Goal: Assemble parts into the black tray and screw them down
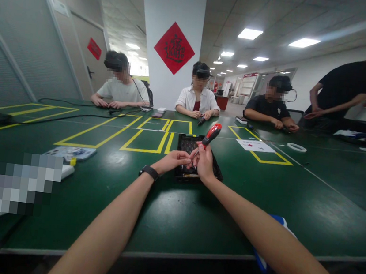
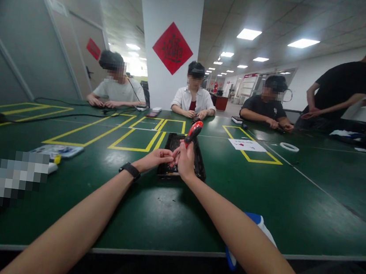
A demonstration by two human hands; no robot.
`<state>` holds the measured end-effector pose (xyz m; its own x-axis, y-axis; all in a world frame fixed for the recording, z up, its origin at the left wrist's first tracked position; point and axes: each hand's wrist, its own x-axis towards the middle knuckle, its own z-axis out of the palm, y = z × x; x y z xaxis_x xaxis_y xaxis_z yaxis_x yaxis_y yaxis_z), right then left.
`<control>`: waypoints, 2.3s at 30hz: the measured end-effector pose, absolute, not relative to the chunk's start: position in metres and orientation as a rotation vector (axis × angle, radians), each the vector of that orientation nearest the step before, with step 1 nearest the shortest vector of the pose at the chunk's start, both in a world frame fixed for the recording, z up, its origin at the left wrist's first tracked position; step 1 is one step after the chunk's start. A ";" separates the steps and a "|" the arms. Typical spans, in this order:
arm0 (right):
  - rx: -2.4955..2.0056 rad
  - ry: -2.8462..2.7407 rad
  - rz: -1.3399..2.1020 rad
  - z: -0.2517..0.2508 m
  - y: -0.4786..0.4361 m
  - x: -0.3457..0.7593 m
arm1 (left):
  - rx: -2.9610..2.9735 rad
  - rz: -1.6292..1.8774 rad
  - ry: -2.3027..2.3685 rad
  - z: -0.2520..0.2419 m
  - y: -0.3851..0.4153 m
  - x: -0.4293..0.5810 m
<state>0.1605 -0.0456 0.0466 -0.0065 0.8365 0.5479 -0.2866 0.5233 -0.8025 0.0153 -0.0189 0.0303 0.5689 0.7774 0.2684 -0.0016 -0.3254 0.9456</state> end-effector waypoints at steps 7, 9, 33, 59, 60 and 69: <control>-0.549 -1.345 0.903 0.043 -0.044 0.160 | 1.692 0.962 0.718 0.030 -0.023 0.019; -0.555 -1.349 0.890 0.043 -0.045 0.160 | 1.713 0.955 0.722 0.030 -0.022 0.018; -0.602 -1.348 0.899 0.048 -0.048 0.161 | 1.696 0.979 0.780 0.031 -0.025 0.021; -0.595 -1.337 0.950 0.045 -0.043 0.161 | 1.723 1.018 0.906 0.026 -0.022 0.017; -0.591 -1.342 0.952 0.046 -0.043 0.161 | 1.722 1.016 0.900 0.026 -0.021 0.017; -0.569 -1.335 0.922 0.048 -0.046 0.160 | 1.669 1.015 0.793 0.028 -0.023 0.019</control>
<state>0.1604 -0.0464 0.0477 -0.0223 0.8250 0.5646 -0.2352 0.5446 -0.8051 0.0189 -0.0225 0.0279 0.4360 0.8636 0.2531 0.0366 -0.2981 0.9538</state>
